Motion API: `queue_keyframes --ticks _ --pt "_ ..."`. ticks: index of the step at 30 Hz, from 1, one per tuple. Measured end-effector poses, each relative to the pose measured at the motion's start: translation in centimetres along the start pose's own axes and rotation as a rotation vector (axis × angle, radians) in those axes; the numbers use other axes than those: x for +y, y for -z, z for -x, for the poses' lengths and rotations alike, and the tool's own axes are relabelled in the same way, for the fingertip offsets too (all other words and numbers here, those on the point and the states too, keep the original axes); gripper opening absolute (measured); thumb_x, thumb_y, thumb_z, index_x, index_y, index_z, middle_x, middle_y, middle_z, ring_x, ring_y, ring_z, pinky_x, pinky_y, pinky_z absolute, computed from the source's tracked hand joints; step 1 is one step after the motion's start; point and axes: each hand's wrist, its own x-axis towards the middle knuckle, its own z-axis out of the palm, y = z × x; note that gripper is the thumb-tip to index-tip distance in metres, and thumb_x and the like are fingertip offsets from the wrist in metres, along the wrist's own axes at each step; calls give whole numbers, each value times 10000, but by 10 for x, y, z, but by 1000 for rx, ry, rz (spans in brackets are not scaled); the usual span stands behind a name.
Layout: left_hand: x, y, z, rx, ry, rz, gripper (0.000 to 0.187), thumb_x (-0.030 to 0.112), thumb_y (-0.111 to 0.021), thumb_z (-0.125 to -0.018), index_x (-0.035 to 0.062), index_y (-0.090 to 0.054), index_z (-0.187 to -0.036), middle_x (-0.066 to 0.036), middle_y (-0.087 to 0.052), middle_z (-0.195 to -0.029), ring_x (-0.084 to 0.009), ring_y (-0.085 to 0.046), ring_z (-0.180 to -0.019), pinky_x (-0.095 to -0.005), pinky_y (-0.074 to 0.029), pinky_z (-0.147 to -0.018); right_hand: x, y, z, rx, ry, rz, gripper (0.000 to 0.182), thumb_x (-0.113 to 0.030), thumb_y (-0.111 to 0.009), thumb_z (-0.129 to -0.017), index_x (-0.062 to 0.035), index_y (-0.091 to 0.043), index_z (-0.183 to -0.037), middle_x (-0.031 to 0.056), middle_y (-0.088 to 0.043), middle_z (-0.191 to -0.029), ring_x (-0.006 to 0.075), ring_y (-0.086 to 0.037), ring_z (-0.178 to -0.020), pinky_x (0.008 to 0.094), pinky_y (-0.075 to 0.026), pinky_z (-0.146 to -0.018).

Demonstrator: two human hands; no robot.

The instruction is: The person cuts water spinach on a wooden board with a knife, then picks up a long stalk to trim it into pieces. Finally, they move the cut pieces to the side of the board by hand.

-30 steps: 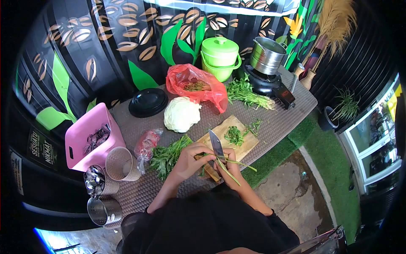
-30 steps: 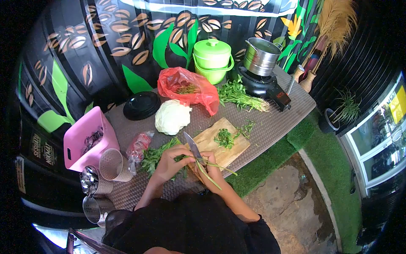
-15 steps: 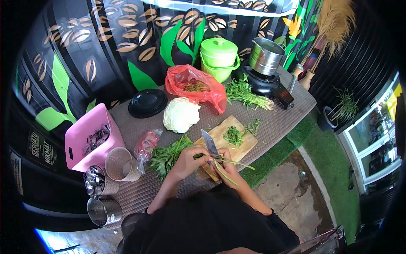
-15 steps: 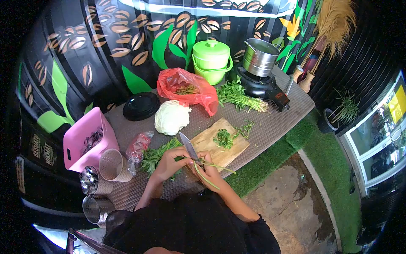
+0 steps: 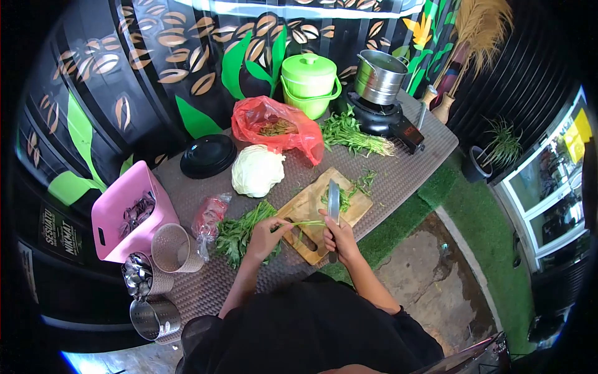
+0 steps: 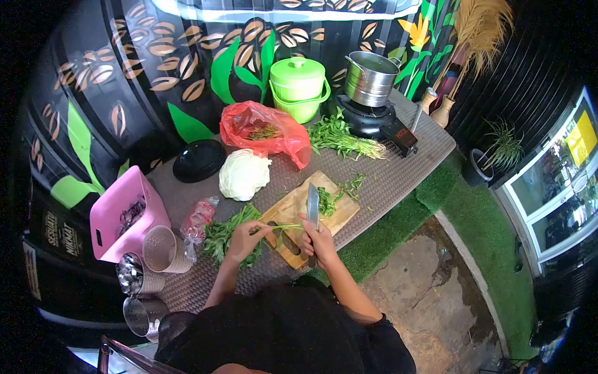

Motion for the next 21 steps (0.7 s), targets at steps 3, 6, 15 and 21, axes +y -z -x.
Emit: queue_keyframes --ticks 3,6,15,21 --pt "-29 -16 -8 28 -6 -42 195 184 -740 -889 5 -745 -967 -68 -733 -868 -102 -646 -784 -278 -498 -720 8 16 -13 28 -58 58 428 -254 -560 -1031 -87 -457 -1411 -45 -370 -627 54 -330 -450 216 -278 -402" --pt "-53 -30 -15 100 17 -66 246 250 -753 -866 18 -747 -946 -134 -740 -923 -237 -695 -843 -348 -518 -798 22 39 -33 78 -63 114 382 -243 -575 -1022 -75 -483 -1353 -28 -419 -634 56 -363 -450 211 -287 -400" --pt "-46 -53 -18 165 159 -674 293 319 -768 -836 56 -748 -963 -109 -700 -1024 -297 -638 -1006 -440 -497 -840 31 95 -38 277 223 958 375 -202 -641 -926 -54 -456 -1216 142 -612 -784 245 -604 -688 390 -477 -639" --pt "-30 -71 -20 296 -220 -870 455 330 -786 -765 124 -664 -1151 -56 -573 -1212 -277 -467 -1226 -488 -318 -1057 17 94 -27 151 205 1033 320 -169 -607 -922 -46 -484 -1191 203 -636 -818 306 -643 -720 414 -488 -654"
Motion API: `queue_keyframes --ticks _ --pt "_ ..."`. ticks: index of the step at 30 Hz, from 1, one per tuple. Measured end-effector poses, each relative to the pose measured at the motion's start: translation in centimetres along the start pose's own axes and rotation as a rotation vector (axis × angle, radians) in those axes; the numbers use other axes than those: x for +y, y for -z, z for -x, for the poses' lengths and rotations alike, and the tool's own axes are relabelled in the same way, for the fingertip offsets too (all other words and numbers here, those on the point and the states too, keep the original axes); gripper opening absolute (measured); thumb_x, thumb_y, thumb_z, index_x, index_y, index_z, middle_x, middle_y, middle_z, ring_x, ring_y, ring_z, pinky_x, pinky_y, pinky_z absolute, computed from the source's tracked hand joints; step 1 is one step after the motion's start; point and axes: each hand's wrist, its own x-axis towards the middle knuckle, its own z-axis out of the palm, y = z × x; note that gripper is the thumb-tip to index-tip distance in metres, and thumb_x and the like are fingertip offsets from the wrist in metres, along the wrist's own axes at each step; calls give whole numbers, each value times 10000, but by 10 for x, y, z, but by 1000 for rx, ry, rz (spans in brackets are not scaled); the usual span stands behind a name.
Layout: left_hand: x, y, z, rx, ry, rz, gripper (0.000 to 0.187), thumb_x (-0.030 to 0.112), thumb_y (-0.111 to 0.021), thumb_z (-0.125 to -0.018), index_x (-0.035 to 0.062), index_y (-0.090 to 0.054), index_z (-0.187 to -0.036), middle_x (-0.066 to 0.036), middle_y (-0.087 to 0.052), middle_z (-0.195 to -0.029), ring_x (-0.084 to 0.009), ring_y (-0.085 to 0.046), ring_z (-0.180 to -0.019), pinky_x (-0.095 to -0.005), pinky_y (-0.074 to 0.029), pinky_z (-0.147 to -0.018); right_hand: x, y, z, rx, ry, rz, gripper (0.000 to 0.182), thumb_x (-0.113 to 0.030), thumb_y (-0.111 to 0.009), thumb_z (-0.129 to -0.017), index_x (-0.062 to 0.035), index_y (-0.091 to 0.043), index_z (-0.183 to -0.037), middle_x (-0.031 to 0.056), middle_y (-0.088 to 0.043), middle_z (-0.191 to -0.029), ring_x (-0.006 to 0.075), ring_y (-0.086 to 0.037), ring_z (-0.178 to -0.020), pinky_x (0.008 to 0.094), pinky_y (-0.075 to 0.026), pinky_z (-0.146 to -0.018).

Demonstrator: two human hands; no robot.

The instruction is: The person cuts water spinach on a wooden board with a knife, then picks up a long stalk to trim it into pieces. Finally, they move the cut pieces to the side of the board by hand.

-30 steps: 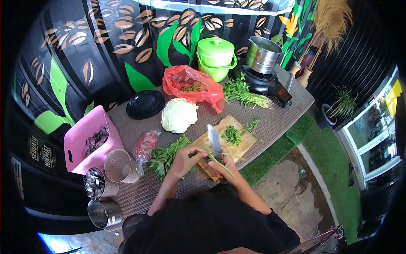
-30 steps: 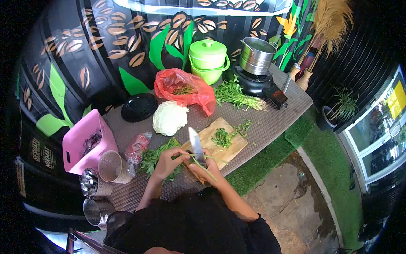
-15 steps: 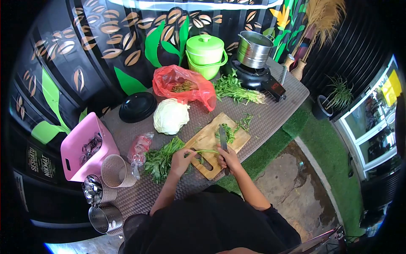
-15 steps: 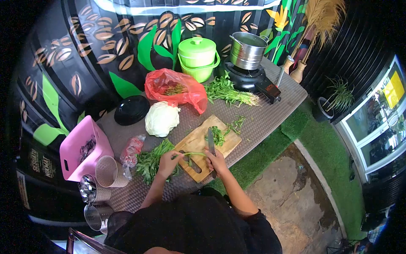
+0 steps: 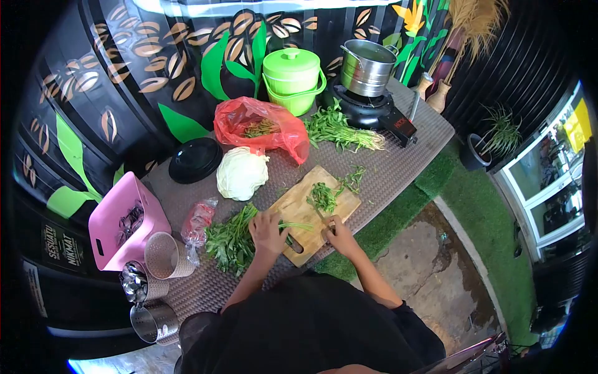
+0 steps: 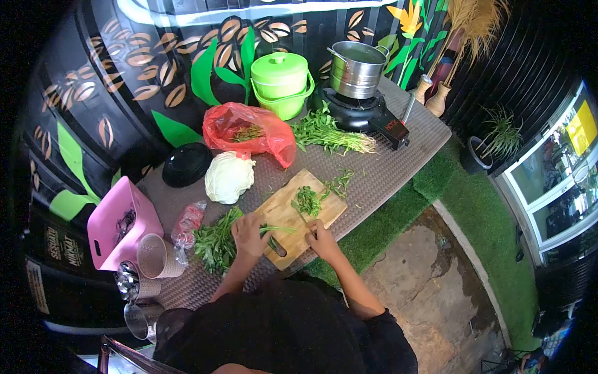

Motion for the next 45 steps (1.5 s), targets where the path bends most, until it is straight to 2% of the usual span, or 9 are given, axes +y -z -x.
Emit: queue_keyframes --ticks 3,7,9,12,16,21,30,40,45 --pt "13 -12 -2 -73 -129 152 405 309 -783 -754 151 -677 -1111 -34 -586 -1166 -258 -484 -1206 -461 -312 -1068 12 -6 -1 8 66 -9 271 -153 -608 -944 -48 -483 -1160 139 -616 -745 232 -609 -664 378 -479 -628" --pt "20 -37 -1 -186 -145 211 303 280 -757 -783 187 -688 -1063 8 -598 -1134 -230 -503 -1175 -453 -331 -1037 21 -9 -4 -8 83 -104 263 -141 -595 -947 -47 -475 -1162 145 -621 -749 235 -613 -662 377 -480 -623" --pt "20 -43 -2 -212 -103 190 193 262 -738 -810 203 -701 -990 28 -616 -1049 -217 -534 -1116 -447 -353 -986 20 -11 -7 11 94 -37 291 -136 -565 -943 -22 -452 -1186 231 -657 -877 390 -666 -771 452 -508 -683" --pt "23 -53 -1 -146 -52 258 127 242 -733 -821 175 -703 -925 4 -626 -976 -239 -564 -1042 -439 -384 -921 11 -4 -4 -37 28 -92 324 -136 -563 -938 -11 -423 -1202 262 -654 -911 438 -660 -851 480 -509 -743" --pt "28 -68 4 -37 -1 315 110 202 -727 -829 140 -706 -918 -39 -630 -950 -269 -583 -998 -432 -420 -875 29 -13 -7 1 81 -23 323 -139 -573 -920 -12 -431 -1181 189 -628 -780 316 -645 -706 413 -500 -666" --pt "37 -67 5 99 -8 360 123 72 -712 -827 46 -699 -946 -118 -635 -917 -334 -602 -898 -452 -474 -795 24 -14 -6 38 148 -19 329 -109 -549 -898 -5 -419 -1182 269 -628 -819 459 -641 -801 477 -502 -741" --pt "42 -69 7 157 4 473 141 59 -697 -840 42 -696 -979 -130 -636 -946 -337 -611 -914 -446 -477 -813 0 1 0 -81 145 252 328 -110 -551 -914 -46 -423 -1209 311 -640 -815 512 -622 -802 581 -478 -695" --pt "41 -71 1 106 7 463 141 70 -708 -811 31 -692 -946 -137 -622 -929 -336 -612 -904 -443 -482 -810 -1 6 12 -37 173 253 387 -114 -608 -886 -79 -498 -1256 276 -659 -815 480 -643 -788 556 -498 -691" --pt "40 -71 -1 111 8 513 116 77 -715 -819 49 -695 -930 -116 -625 -910 -323 -610 -890 -435 -474 -794 -16 11 25 37 240 233 512 -110 -555 -918 -148 -437 -1415 237 -665 -860 431 -658 -768 508 -521 -669"
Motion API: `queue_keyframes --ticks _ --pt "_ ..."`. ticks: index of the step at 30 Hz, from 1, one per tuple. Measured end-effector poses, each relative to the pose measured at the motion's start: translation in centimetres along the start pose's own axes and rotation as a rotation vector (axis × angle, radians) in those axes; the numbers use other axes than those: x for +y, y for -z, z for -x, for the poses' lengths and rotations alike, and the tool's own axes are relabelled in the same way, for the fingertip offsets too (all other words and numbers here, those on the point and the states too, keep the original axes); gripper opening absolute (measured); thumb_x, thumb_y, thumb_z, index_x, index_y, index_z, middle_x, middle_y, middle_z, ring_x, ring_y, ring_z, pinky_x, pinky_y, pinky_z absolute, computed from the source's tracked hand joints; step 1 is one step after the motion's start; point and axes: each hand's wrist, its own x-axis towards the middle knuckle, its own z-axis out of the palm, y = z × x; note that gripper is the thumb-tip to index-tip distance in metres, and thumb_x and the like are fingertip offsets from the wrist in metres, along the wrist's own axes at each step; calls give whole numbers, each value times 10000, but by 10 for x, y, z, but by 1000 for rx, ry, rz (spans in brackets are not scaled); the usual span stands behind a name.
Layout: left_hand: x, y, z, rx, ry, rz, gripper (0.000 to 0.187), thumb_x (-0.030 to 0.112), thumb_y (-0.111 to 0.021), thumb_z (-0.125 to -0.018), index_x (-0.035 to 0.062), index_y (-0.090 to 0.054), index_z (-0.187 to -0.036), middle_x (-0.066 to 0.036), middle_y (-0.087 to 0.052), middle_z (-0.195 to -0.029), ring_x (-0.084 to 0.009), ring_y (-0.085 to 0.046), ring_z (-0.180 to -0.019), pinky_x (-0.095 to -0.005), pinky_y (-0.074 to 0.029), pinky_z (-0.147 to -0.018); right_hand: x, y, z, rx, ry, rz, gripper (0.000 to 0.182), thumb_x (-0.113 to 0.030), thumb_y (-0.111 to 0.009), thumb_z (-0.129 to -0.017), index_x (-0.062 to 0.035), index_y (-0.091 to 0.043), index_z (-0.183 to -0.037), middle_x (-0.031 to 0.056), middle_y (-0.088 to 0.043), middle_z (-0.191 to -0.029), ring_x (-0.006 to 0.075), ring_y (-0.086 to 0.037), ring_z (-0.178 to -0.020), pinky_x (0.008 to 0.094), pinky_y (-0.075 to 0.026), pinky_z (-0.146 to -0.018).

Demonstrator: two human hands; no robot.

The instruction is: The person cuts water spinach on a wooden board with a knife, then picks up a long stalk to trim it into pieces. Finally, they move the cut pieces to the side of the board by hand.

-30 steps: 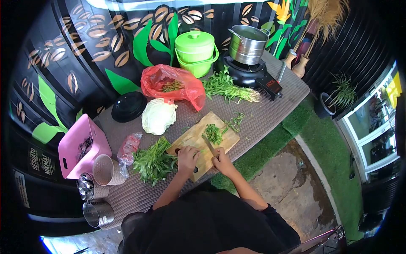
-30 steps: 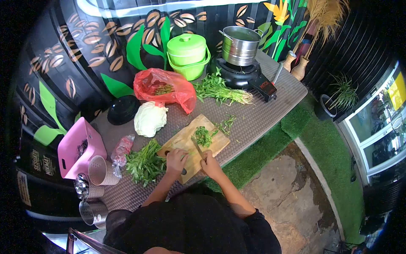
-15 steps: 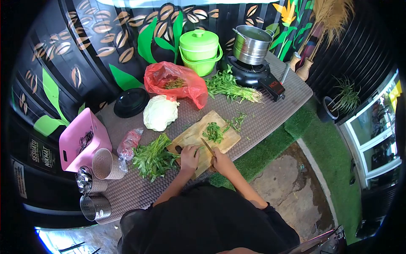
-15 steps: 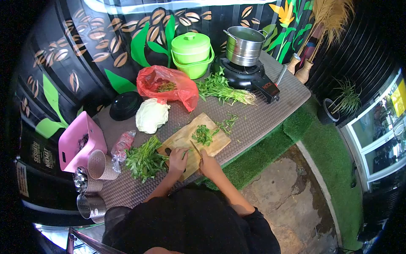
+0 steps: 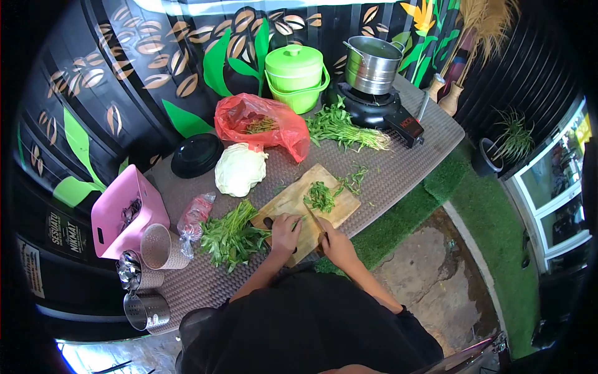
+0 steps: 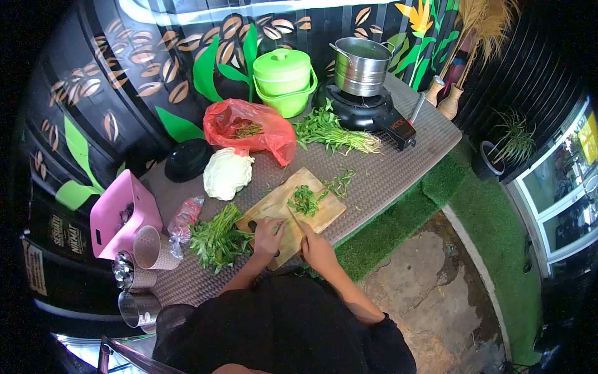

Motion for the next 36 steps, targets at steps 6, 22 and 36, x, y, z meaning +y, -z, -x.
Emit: queue_keyframes --ticks 6,22,36 --pt "-6 -4 -6 0 -26 -30 96 78 -719 -812 61 -691 -901 -97 -620 -872 -313 -607 -871 -435 -448 -787 -5 -4 8 -118 -98 84 548 -133 -550 -932 -222 -409 -1454 237 -665 -891 436 -656 -808 523 -507 -682" --pt "4 1 -4 -7 53 -260 82 209 -735 -829 161 -724 -895 -1 -604 -877 -213 -579 -962 -406 -346 -884 -14 -13 7 -145 -144 216 534 -148 -495 -948 -213 -407 -1471 222 -678 -849 433 -666 -768 533 -512 -667" --pt "-1 0 -4 -39 84 -243 67 223 -721 -856 175 -714 -902 22 -606 -901 -196 -566 -986 -406 -327 -897 -4 -30 -5 -177 -91 254 626 -124 -477 -921 -195 -302 -1518 244 -677 -837 440 -665 -771 531 -507 -680"
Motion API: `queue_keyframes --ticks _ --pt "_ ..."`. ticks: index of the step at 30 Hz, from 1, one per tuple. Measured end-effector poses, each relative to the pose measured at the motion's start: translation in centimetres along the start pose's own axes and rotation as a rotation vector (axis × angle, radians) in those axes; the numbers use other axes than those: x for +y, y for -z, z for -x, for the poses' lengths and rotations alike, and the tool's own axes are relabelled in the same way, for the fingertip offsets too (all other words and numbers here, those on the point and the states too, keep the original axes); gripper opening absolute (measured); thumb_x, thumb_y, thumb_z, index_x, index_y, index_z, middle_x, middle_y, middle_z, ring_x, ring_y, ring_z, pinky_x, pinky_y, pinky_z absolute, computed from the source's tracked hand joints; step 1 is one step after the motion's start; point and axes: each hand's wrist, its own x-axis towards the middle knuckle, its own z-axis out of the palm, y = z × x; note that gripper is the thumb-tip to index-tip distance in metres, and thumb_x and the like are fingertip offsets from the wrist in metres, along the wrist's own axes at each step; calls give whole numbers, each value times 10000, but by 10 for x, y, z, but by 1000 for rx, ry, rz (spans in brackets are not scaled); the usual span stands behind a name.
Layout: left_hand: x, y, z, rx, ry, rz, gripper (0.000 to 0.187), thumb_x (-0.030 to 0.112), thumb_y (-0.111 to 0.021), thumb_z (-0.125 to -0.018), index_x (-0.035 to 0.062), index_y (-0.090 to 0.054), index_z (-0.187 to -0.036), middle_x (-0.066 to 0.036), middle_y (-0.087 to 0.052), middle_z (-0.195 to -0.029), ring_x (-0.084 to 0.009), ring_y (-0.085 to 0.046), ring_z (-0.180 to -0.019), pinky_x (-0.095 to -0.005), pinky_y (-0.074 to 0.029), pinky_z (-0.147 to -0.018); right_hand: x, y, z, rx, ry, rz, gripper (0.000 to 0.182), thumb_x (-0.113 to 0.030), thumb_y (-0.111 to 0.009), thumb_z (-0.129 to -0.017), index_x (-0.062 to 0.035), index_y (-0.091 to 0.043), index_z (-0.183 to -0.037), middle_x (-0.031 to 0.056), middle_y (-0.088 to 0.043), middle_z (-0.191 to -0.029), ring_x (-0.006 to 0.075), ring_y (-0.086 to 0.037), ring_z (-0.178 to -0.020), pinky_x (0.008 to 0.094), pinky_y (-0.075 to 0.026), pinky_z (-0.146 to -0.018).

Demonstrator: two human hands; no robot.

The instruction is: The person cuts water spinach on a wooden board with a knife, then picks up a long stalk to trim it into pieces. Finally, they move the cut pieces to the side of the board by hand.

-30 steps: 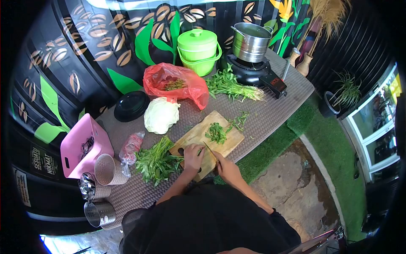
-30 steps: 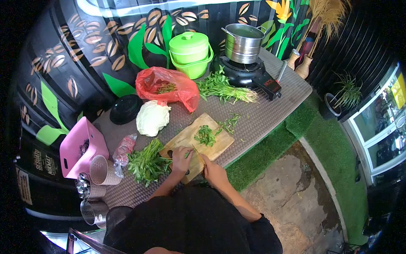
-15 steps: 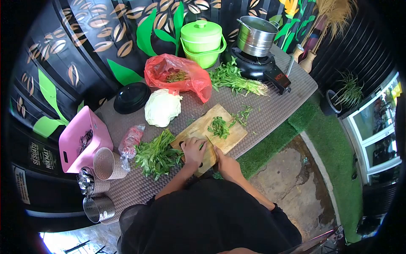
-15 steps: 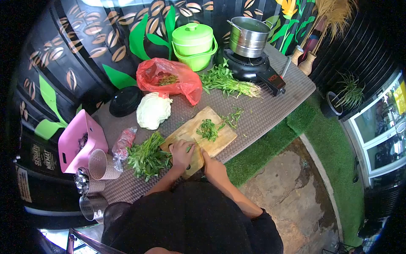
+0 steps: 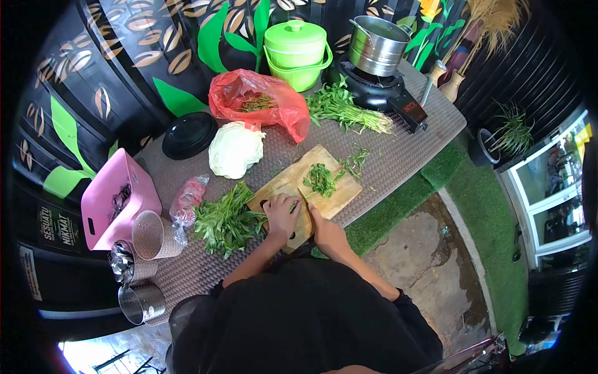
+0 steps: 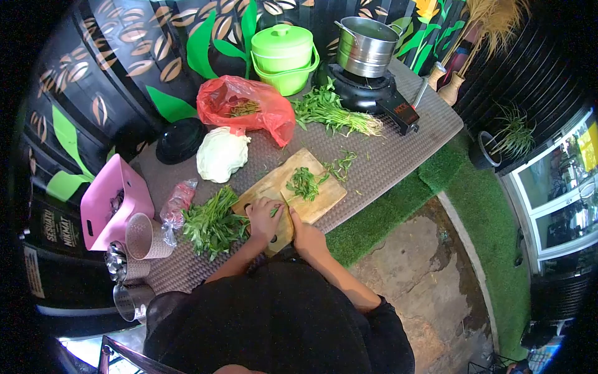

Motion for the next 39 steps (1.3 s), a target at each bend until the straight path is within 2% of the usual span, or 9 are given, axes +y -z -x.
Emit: queue_keyframes --ticks 6,10,19,24,27,31,33,39 --pt "1 2 -1 9 -4 -21 68 233 -732 -848 190 -703 -892 40 -609 -901 -185 -563 -981 -403 -319 -889 2 12 14 9 -6 -18 529 -158 -469 -978 -204 -356 -1493 243 -658 -742 446 -653 -688 541 -490 -616" --pt "0 2 -3 21 -17 -10 77 239 -738 -842 190 -702 -890 44 -611 -900 -179 -560 -983 -406 -315 -885 12 17 14 -10 -6 -75 508 -173 -497 -986 -218 -386 -1479 246 -651 -745 443 -653 -697 535 -487 -611" --pt "-3 -3 -21 -6 -25 51 68 236 -722 -853 192 -710 -904 51 -630 -923 -178 -557 -976 -398 -308 -866 20 24 9 138 -21 -158 519 -136 -547 -976 -216 -411 -1470 255 -663 -795 448 -653 -721 513 -503 -634" --pt "-1 0 -23 -62 -14 53 176 270 -719 -863 194 -694 -1021 43 -639 -1004 -192 -542 -1044 -416 -302 -902 19 11 13 160 19 -231 548 -142 -551 -970 -246 -400 -1487 261 -650 -759 453 -643 -691 534 -495 -611" --pt "2 11 -17 -3 -70 -4 248 283 -717 -883 177 -674 -1103 22 -643 -1063 -202 -546 -1108 -418 -299 -955 17 11 16 202 26 -248 569 -128 -565 -960 -247 -396 -1491 258 -652 -761 451 -642 -688 528 -493 -600" --pt "-1 19 -8 -39 -35 -30 223 294 -720 -879 195 -686 -1075 29 -633 -1098 -191 -533 -1139 -435 -290 -981 15 19 19 179 -2 -247 585 -120 -573 -954 -247 -391 -1495 254 -652 -762 449 -643 -687 520 -495 -591" --pt "-6 18 -5 -47 -11 -47 186 297 -720 -878 211 -700 -1042 45 -635 -1079 -183 -535 -1124 -438 -295 -975 17 15 20 194 63 -235 585 -125 -571 -955 -247 -389 -1498 246 -649 -751 440 -644 -676 515 -498 -586" --pt "-8 15 -3 -21 -14 -58 125 282 -708 -891 212 -730 -992 64 -645 -1027 -174 -538 -1091 -428 -306 -955 11 11 20 154 73 -173 570 -157 -562 -964 -256 -396 -1500 224 -651 -735 410 -648 -654 504 -511 -594"
